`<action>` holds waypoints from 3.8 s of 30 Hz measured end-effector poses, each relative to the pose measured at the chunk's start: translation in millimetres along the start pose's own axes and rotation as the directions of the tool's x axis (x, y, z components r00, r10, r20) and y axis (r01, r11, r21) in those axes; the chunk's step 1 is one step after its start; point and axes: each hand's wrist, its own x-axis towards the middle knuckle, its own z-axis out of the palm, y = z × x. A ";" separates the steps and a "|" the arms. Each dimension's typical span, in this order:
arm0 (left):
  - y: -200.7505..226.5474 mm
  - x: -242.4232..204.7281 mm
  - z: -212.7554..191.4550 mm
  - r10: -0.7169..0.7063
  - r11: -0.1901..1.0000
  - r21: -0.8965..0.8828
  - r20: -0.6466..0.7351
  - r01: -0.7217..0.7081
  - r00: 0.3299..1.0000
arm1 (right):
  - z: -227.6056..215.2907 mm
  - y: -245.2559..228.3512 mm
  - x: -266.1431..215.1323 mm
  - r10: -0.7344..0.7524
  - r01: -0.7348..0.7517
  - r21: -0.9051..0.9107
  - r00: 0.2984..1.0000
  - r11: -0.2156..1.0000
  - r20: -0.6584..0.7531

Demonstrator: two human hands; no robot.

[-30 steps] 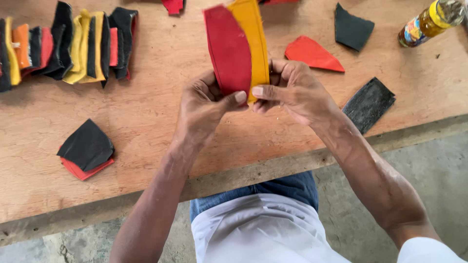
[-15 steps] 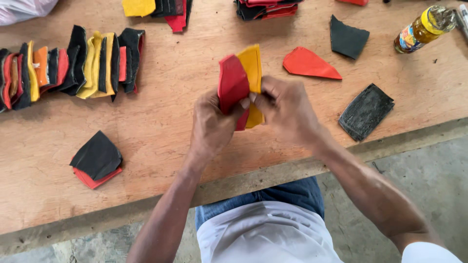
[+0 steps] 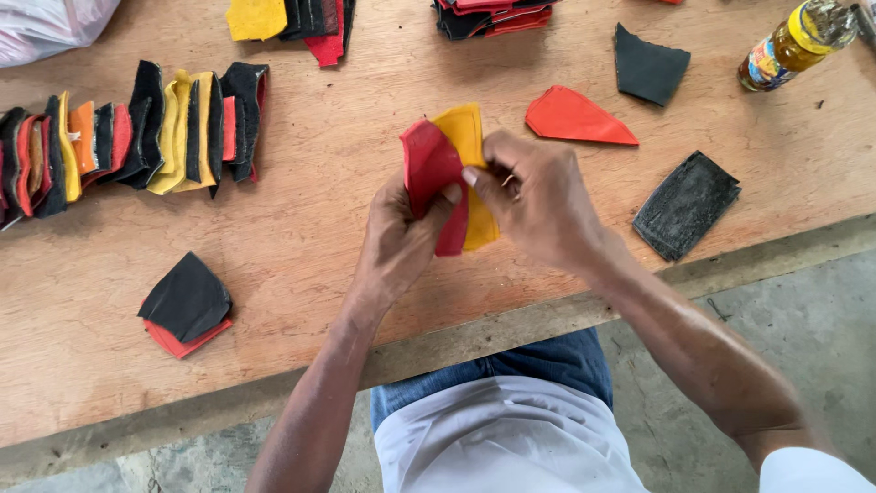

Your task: The person selects and aligns various colored leather and fabric pieces on a wooden table, then marks a piece using a white pen.

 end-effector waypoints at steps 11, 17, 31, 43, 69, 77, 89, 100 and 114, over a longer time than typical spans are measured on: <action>-5.1 6.1 3.9 0.086 0.992 0.091 -0.009 -0.085 0.996 | -10.5 -18.1 11.1 0.043 -0.041 -0.042 0.999 0.998 0.031; 0.1 8.9 -1.8 0.057 0.996 -0.067 -0.121 -0.065 0.991 | -22.8 -11.8 20.2 -0.014 0.002 0.178 0.998 0.984 0.064; -1.8 7.9 -4.9 0.128 0.990 -0.043 -0.092 -0.132 0.987 | -12.4 -9.8 18.9 -0.058 0.054 0.189 0.998 0.980 0.016; 5.0 5.7 -11.1 0.167 0.986 0.025 -0.135 -0.165 0.977 | -12.5 -20.2 31.1 0.024 -0.099 0.345 0.976 0.933 0.215; 20.6 32.3 -23.7 -0.161 0.805 -0.592 -0.140 0.048 0.977 | 14.5 -21.9 -42.3 0.022 -0.099 0.659 0.992 0.746 0.124; 15.5 2.1 -2.4 -0.164 0.840 -0.517 0.051 0.166 0.985 | 17.2 -8.3 -35.3 0.227 -0.383 0.677 0.923 0.629 0.311; 7.7 18.0 -6.5 -0.124 0.991 -0.093 -0.299 0.100 0.946 | 22.0 -19.2 -65.8 0.252 -0.363 0.743 0.931 0.562 0.264; 3.1 15.7 -11.6 0.082 0.996 -0.011 -0.230 -0.087 0.970 | 22.6 -16.5 -61.9 0.328 -0.426 0.673 0.903 0.605 0.277; -16.7 13.8 4.5 -0.047 0.904 -0.425 -0.209 -0.047 0.977 | 20.8 -9.4 -68.8 0.270 -0.399 0.649 0.917 0.647 0.294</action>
